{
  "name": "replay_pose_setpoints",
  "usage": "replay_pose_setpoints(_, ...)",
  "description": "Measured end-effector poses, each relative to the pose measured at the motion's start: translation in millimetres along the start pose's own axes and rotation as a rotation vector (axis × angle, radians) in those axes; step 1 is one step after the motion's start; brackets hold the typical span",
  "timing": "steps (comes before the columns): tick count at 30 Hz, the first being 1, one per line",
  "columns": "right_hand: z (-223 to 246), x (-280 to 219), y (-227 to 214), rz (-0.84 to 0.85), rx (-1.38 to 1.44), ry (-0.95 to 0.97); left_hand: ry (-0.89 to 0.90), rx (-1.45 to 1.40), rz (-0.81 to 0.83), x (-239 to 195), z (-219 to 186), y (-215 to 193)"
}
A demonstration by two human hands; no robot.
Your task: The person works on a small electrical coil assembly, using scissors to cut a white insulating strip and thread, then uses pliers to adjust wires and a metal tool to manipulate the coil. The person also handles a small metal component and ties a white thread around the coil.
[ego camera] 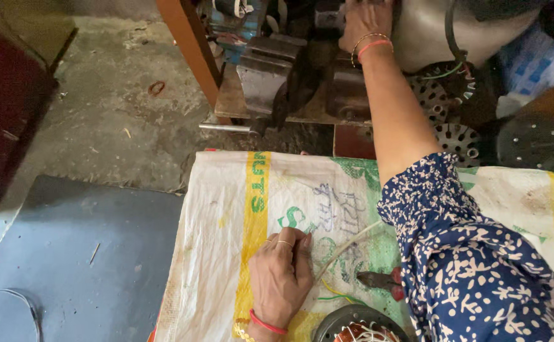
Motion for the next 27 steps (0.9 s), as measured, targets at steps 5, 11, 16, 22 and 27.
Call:
replay_pose_setpoints(5, -7, -3, 0, 0.018, 0.013, 0.04, 0.014, -0.032, -0.003, -2, 2, 2)
replay_pose_setpoints(11, -22, 0, 13, 0.06, 0.15, 0.099, 0.017, -0.002, -0.004, -1, 1, 1)
replay_pose_setpoints(16, -36, -1, 26, -0.061, 0.305, 0.138, 0.018, -0.02, -0.007, -1, -3, 2)
replay_pose_setpoints(22, -39, -8, 38, 0.041, 0.488, 0.224, -0.003, 0.013, 0.0, -2, -2, 2)
replay_pose_setpoints(27, -42, -8, 40, 0.019, 0.505, 0.224, -0.023, -0.014, 0.0, 1, -2, 1)
Point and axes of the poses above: each hand's wrist, its own x-axis towards the middle knuckle, its own y-axis out of the palm, z = x × y, the point moved 1 cm from there along x, towards the middle knuckle, and after that the axes turned 8 degrees about z, right-handed, at the moved point
